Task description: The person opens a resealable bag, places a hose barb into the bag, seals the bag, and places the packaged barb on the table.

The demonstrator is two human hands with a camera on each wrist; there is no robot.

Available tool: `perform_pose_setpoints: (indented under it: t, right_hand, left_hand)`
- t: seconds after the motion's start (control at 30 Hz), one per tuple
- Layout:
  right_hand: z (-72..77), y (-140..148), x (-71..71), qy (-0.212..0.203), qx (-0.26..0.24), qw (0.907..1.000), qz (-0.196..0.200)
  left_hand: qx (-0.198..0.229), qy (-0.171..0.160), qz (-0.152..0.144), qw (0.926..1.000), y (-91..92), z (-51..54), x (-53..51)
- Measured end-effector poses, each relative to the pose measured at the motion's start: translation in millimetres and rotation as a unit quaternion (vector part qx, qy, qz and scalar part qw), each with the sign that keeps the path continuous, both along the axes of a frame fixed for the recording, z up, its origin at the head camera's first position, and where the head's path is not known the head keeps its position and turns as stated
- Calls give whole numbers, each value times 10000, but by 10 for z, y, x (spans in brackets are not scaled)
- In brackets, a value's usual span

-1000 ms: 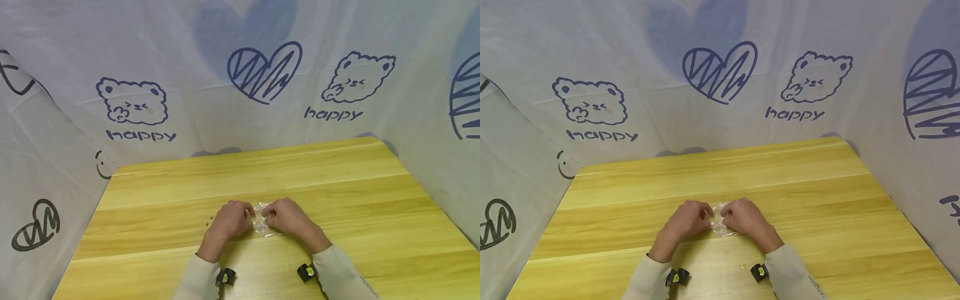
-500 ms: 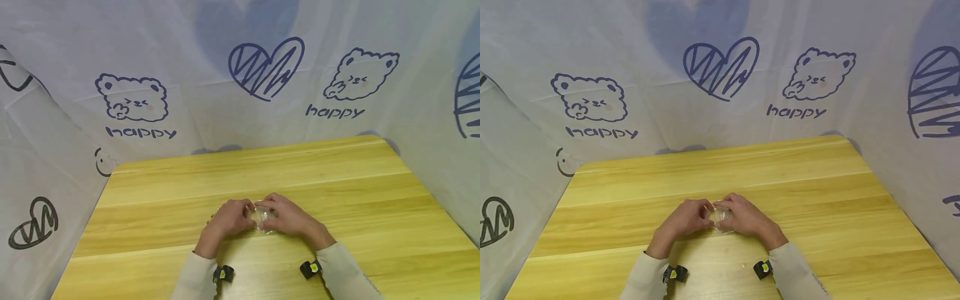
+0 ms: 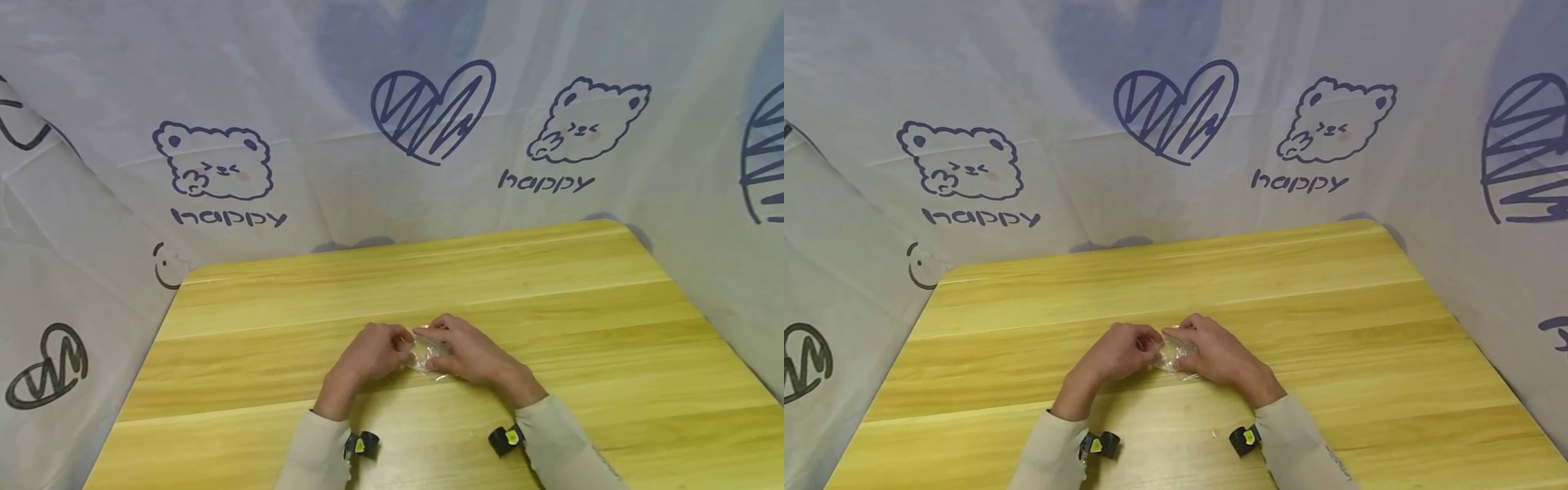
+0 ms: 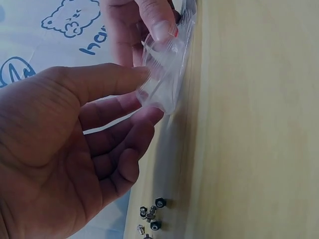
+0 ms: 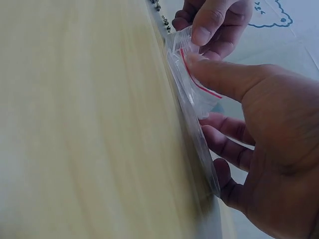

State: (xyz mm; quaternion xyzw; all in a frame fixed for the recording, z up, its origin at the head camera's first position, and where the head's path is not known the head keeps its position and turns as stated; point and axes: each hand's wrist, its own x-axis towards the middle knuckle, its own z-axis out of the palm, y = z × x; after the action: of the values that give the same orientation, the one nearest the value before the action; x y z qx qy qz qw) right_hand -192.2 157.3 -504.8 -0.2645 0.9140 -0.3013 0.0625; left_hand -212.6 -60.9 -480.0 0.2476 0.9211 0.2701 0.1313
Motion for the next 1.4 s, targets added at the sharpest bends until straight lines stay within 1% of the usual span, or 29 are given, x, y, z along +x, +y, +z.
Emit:
perform_pose_setpoints:
  t: [0.13,0.3,0.37,0.43,0.57,0.67,0.77,0.83,0.93,1.0,1.07,1.13,1.27,1.33,1.4]
  right_hand:
    - [9,12,-1,-63,87,9999,33]
    - [23,18,-2,-192,26,9998,46]
    - [27,18,-2,-215,37,9998,31]
    - [31,14,-5,-219,50,9997,14]
    - [35,-4,-19,-186,106,9998,-51]
    - [39,-23,-26,-130,252,9994,-183]
    - [47,-48,-30,58,582,9973,-438]
    - [51,-62,-30,177,770,9949,-621]
    - [50,-72,-31,210,843,9930,-796]
    - [44,-67,-34,171,745,9939,-794]
    - [31,-56,-38,153,620,9952,-737]
    - [18,-45,-40,190,513,9963,-660]
    - [-11,-43,-41,155,391,9973,-600]
    - [-21,-45,-41,94,378,9973,-620]
    - [-26,-41,-35,46,360,9971,-664]
  left_hand:
    - [56,-154,36,9999,-2,20,-8]
    - [195,-524,192,9982,-1,38,-19]
    - [316,-639,298,9970,2,33,-25]
    - [447,-676,435,9958,7,27,-26]
    - [621,-592,704,9938,29,10,-24]
    - [723,-333,850,9932,57,-8,-21]
    - [849,-36,1004,9913,85,-23,-17]
    - [887,104,1095,9900,98,-27,-14]
    - [844,152,1162,9895,105,-25,-10]
    - [788,48,1101,9908,92,-6,-8]
    - [692,-64,1019,9924,52,33,-12]
    - [591,-171,971,9934,-32,85,-25]
    - [388,-321,1066,9930,-299,180,-59]
    - [266,-419,1086,9928,-443,194,-74]
    - [86,-517,1023,9934,-568,195,-84]
